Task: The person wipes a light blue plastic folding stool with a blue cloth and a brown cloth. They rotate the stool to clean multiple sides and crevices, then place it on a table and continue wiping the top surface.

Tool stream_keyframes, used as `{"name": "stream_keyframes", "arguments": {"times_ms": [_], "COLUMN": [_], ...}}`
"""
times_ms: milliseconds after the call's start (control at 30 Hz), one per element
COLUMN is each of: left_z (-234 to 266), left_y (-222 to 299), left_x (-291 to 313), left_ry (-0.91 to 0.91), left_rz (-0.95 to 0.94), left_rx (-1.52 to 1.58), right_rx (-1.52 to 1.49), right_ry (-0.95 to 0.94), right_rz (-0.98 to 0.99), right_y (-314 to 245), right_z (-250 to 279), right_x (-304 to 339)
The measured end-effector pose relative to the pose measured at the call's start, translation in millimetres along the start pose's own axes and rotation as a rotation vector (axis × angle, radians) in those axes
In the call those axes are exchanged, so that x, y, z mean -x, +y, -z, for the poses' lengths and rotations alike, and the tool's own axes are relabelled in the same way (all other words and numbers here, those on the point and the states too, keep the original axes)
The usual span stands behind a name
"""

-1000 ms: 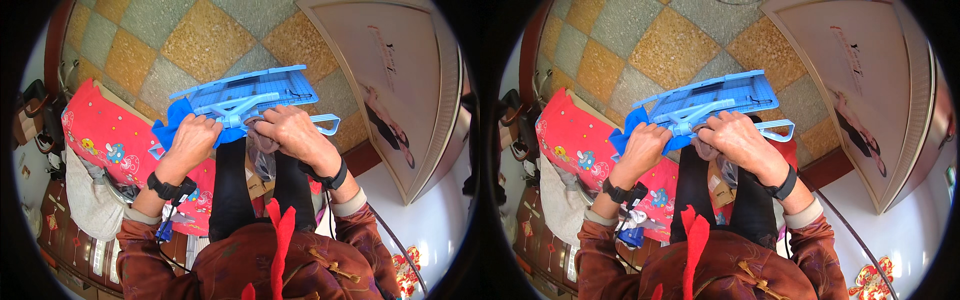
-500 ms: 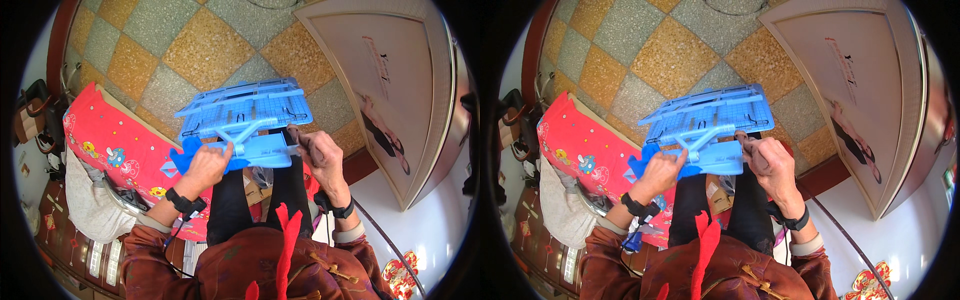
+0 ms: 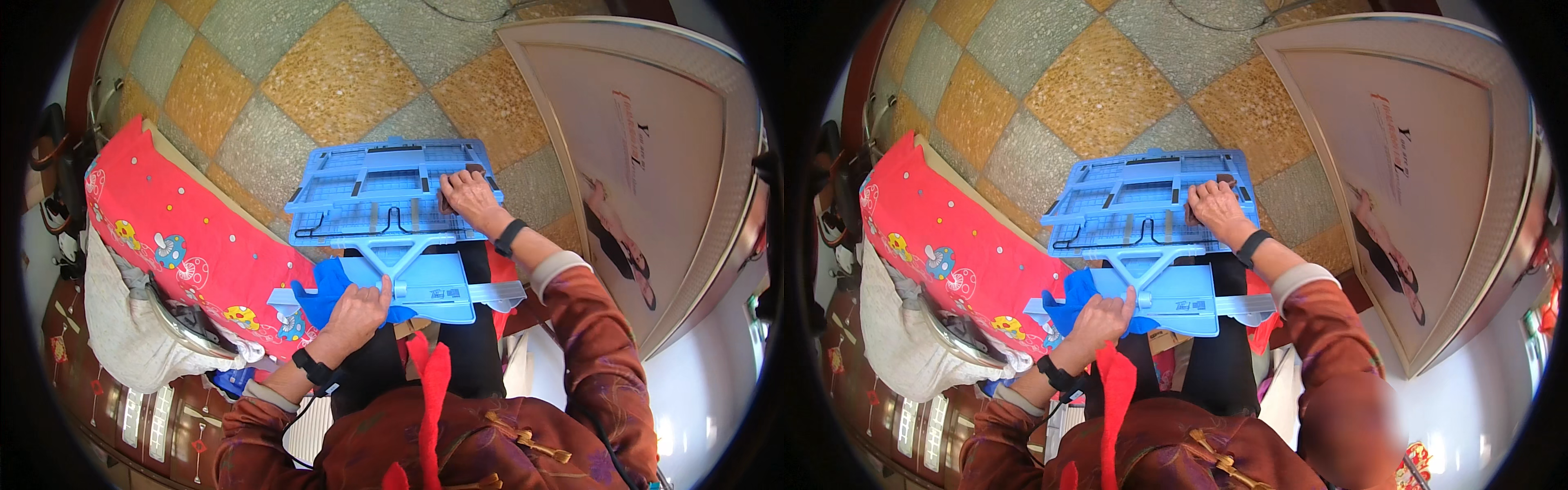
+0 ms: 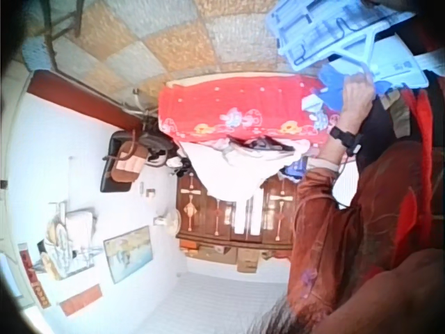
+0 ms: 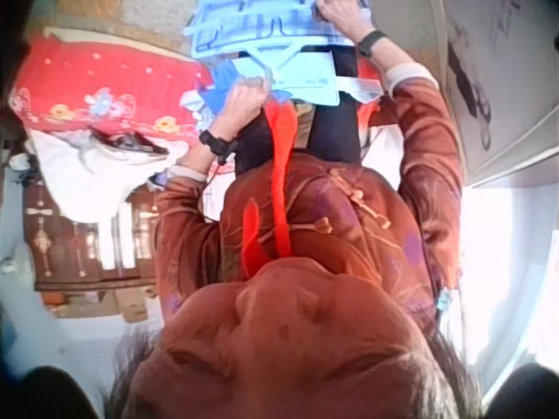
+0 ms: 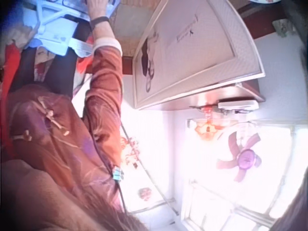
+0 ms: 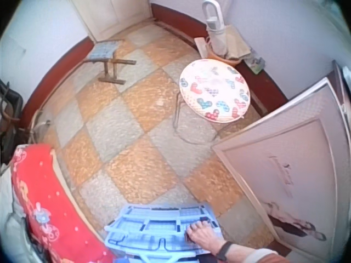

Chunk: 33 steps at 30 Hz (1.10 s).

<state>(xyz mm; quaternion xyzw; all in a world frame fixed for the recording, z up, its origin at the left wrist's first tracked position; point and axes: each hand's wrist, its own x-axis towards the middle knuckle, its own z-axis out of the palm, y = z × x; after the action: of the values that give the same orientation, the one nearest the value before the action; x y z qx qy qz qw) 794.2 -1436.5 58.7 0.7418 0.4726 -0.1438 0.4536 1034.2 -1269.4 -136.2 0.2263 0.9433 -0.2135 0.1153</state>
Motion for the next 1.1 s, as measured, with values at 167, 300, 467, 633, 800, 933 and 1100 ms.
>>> {"name": "stream_keyframes", "arguments": {"times_ms": [167,300,467,633,800,933,1100], "left_z": [-3,-3,13,19,15,17,13], "left_y": [0,1,-1,-6,-4,-7,-11], "left_x": [2,-2,-4,-8,-10,-8,-10], "left_ry": [0.023,0.033,0.051,0.046,0.036,0.038,0.035], "left_rz": [0.003,0.000,0.002,-0.019,-0.025,-0.016,-0.038], "left_rx": [0.009,0.007,-0.042,-0.067,-0.050,0.018,0.051], "right_rx": [-0.196,-0.347,-0.368,-0.421,-0.416,-0.420,-0.283], "right_ry": [-0.345,-0.391,-0.420,-0.391,-0.342,-0.323,-0.415], "right_rz": [-0.041,-0.090,-0.142,-0.198,-0.158,-0.223,-0.199], "right_y": [10,30,41,34,41,33,4], "right_z": [-19,-9,-4,-6,-9,-12,-16], "right_x": [-19,-40,-51,-45,-47,-40,-18]}}
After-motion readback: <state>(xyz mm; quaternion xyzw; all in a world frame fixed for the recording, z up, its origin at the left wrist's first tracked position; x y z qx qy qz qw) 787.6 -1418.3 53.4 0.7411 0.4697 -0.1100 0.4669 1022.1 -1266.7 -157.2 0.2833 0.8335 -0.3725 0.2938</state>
